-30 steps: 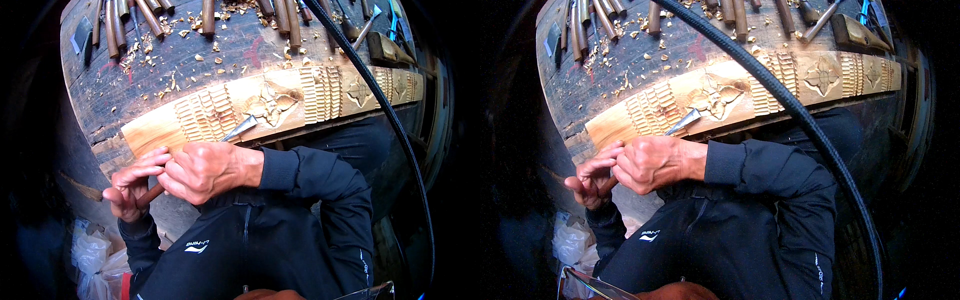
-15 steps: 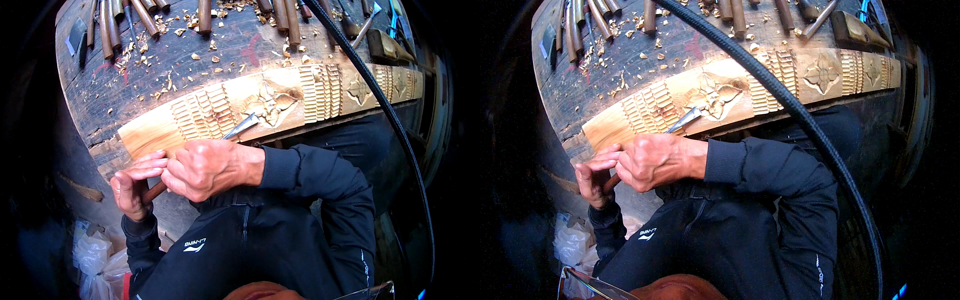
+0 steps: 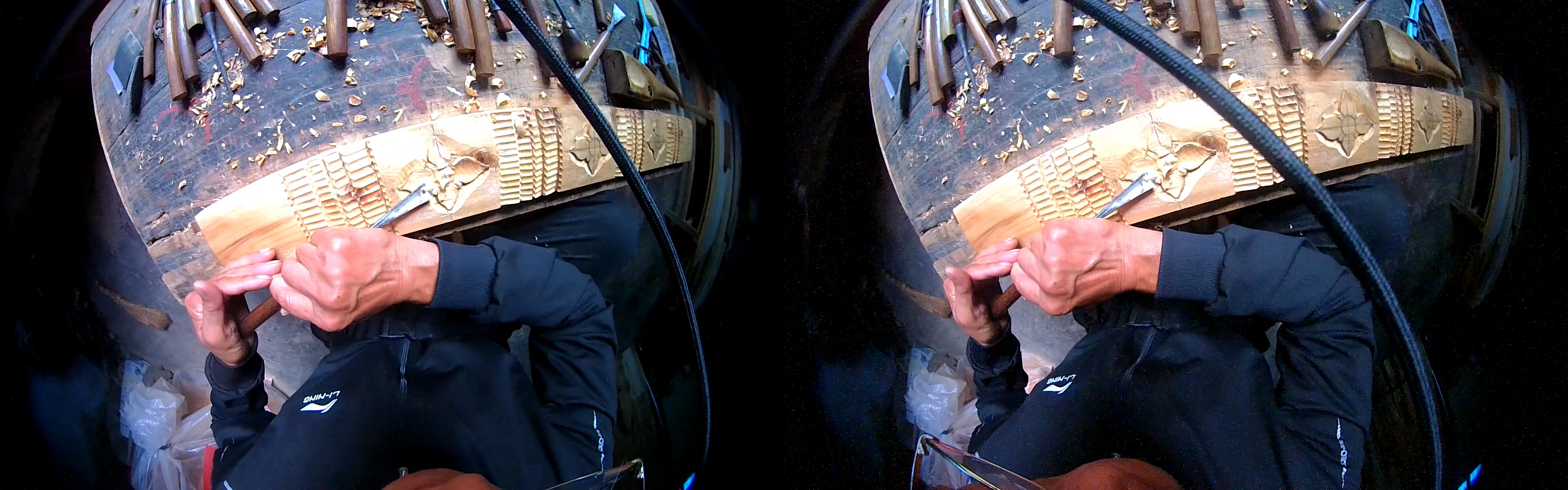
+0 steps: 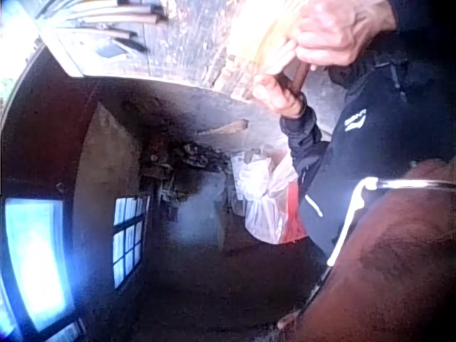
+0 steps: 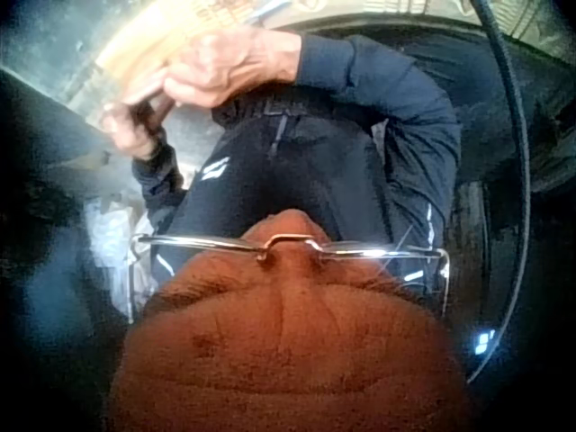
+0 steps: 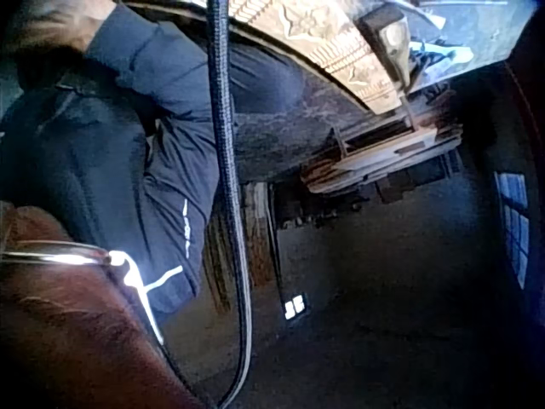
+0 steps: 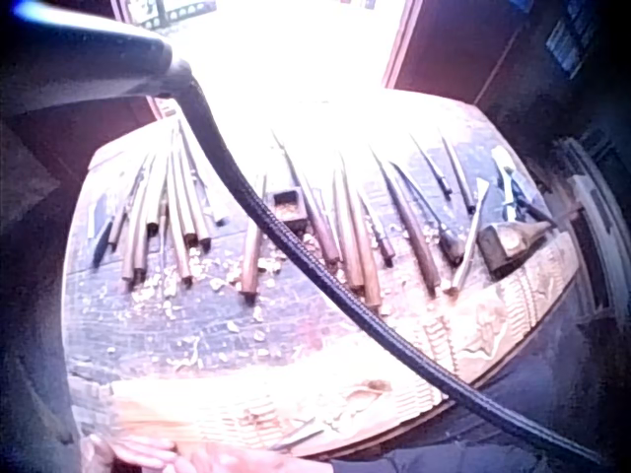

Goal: The person carves a decorative floral pattern into a piece of wood using a hand gouge. They remove small shavings from the surface to refine the petals of the flower while keeping the wood block steady on a workbench.

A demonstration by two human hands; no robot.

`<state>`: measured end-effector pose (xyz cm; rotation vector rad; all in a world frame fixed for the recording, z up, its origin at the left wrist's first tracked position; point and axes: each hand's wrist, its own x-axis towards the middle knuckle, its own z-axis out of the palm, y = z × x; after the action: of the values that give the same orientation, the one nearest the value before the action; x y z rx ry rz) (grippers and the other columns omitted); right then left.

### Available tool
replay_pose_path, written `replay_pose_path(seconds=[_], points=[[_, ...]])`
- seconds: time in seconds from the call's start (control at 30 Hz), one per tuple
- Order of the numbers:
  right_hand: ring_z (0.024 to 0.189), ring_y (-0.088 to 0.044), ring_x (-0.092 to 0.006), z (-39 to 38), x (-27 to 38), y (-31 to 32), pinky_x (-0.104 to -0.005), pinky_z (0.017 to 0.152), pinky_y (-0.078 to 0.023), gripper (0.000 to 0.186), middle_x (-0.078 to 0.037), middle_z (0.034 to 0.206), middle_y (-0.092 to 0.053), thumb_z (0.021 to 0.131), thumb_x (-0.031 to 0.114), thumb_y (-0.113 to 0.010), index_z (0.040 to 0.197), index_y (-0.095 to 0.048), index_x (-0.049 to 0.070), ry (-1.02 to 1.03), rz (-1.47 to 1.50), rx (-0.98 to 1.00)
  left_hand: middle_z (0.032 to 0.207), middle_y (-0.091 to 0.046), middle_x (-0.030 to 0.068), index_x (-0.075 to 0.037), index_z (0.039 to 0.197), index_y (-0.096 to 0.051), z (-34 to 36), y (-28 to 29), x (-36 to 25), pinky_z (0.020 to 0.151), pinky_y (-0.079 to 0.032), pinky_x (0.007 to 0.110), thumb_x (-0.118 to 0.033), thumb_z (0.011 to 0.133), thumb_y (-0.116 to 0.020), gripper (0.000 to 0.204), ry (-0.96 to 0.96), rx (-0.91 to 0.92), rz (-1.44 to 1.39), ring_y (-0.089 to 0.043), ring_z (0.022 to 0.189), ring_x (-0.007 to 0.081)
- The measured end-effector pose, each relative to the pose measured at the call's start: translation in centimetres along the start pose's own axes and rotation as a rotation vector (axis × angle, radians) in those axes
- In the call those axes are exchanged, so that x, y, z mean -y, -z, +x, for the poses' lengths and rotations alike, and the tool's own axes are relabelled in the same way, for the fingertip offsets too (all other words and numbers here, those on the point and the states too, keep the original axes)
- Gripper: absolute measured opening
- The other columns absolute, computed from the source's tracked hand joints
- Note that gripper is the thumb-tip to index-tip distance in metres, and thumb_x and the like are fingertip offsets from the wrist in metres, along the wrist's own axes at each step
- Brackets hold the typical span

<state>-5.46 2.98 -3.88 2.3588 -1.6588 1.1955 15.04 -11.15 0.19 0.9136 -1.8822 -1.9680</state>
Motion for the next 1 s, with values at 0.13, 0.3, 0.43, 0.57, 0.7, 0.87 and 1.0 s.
replay_pose_path(seconds=[0.13,0.3,0.43,0.57,0.7,0.87,1.0], points=[[0.064,-0.059,-0.0154,-0.3,-0.2,-0.1,-0.0318,0.053,-0.044,0.026,-0.001,0.071,-0.055,0.091,0.023,-0.074,0.096,-0.069,-0.002,0.009,-0.014,-0.014,0.105,-0.082,0.0294,0.009,0.097,-0.082,0.1,-0.4,-0.1,0.112,-0.054,0.055,-0.047,0.123,-0.027,0.082,0.027,-0.035,-0.004,-0.077,0.113,0.0451],[0.064,-0.06,-0.0151,-0.5,-0.4,0.2,-0.0313,0.053,-0.044,0.028,-0.001,0.072,-0.055,0.09,0.024,-0.074,0.098,-0.069,-0.003,0.003,-0.024,-0.028,0.107,-0.081,0.0309,0.009,0.099,-0.081,0.0,0.0,0.0,0.113,-0.053,0.056,-0.05,0.122,-0.026,0.084,0.07,-0.039,-0.036,-0.076,0.116,0.0452],[0.064,-0.061,-0.0144,-0.1,-0.1,-0.1,-0.0312,0.053,-0.043,0.025,-0.001,0.072,-0.055,0.09,0.022,-0.074,0.095,-0.069,-0.002,0.038,-0.05,-0.091,0.117,-0.08,0.0309,0.01,0.107,-0.081,-0.3,0.2,-0.2,0.12,-0.045,0.057,-0.066,0.117,-0.027,0.094,0.073,0.042,-0.117,-0.071,0.128,0.0448],[0.064,-0.061,-0.0139,0.2,0.5,-0.5,-0.0313,0.054,-0.043,0.022,-0.001,0.073,-0.055,0.091,0.022,-0.073,0.092,-0.069,-0.001,0.044,-0.053,-0.086,0.123,-0.079,0.0304,0.01,0.114,-0.081,-0.2,1.2,-0.1,0.125,-0.038,0.059,-0.081,0.11,-0.027,0.106,0.037,0.165,-0.156,-0.065,0.137,0.0453],[0.064,-0.061,-0.0138,0.3,0.6,-0.5,-0.0312,0.054,-0.043,0.022,-0.001,0.072,-0.055,0.091,0.022,-0.072,0.091,-0.068,0.0,0.038,-0.054,-0.077,0.124,-0.078,0.0303,0.01,0.116,-0.081,-0.3,1.4,-0.2,0.126,-0.036,0.06,-0.086,0.106,-0.027,0.111,0.079,0.168,-0.17,-0.063,0.139,0.0467],[0.063,-0.061,-0.0139,0.3,0.6,-0.5,-0.0308,0.054,-0.043,0.022,-0.001,0.072,-0.055,0.092,0.022,-0.072,0.092,-0.069,0.0,0.045,-0.055,-0.064,0.124,-0.079,0.0302,0.01,0.115,-0.081,-0.4,1.4,0.3,0.126,-0.036,0.06,-0.088,0.104,-0.027,0.113,0.048,0.173,-0.198,-0.063,0.139,0.0473],[0.064,-0.062,-0.0141,0.0,0.7,-0.7,-0.0303,0.054,-0.043,0.024,-0.001,0.074,-0.057,0.092,0.022,-0.072,0.096,-0.071,-0.002,0.065,-0.058,-0.069,0.123,-0.079,0.0302,0.008,0.114,-0.082,-0.4,1.5,0.4,0.126,-0.036,0.061,-0.089,0.104,-0.027,0.112,0.019,0.188,-0.185,-0.063,0.138,0.048]])
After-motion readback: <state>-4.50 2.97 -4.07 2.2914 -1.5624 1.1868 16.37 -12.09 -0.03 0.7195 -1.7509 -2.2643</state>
